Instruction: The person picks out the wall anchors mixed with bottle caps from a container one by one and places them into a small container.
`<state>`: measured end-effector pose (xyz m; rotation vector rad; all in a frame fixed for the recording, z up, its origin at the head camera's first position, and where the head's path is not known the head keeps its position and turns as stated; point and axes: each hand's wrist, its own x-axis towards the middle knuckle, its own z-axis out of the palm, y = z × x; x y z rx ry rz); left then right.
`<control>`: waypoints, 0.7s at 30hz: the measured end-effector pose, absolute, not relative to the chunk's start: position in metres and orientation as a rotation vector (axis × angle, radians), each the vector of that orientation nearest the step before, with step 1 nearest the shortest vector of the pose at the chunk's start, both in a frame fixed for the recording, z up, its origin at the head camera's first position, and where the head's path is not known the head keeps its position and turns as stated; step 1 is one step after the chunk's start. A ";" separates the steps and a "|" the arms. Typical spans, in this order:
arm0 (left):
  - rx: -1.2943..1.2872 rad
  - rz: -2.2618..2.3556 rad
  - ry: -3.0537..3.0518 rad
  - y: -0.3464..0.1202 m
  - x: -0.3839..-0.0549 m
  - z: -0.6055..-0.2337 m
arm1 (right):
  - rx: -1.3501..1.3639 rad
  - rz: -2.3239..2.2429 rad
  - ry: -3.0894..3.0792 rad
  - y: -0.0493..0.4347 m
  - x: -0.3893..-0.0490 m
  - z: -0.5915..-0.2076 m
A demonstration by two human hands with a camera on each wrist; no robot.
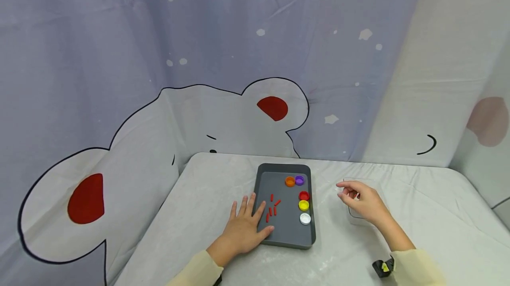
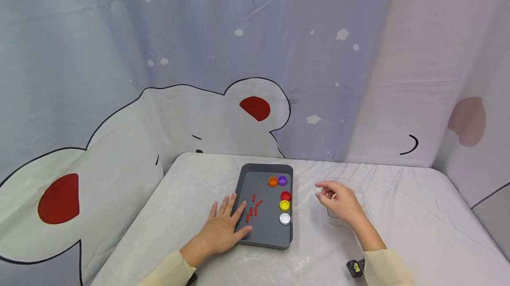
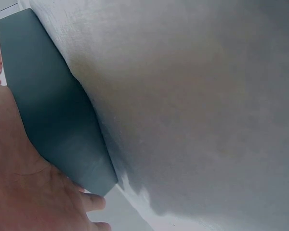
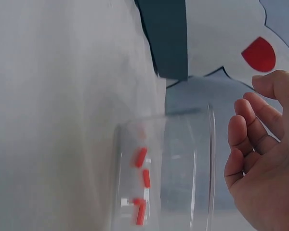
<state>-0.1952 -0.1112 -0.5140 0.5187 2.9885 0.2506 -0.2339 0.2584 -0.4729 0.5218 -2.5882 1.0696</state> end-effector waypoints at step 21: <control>0.511 0.276 2.967 -0.110 -0.194 -0.508 | 0.674 1.242 -2.634 0.191 -0.254 -0.480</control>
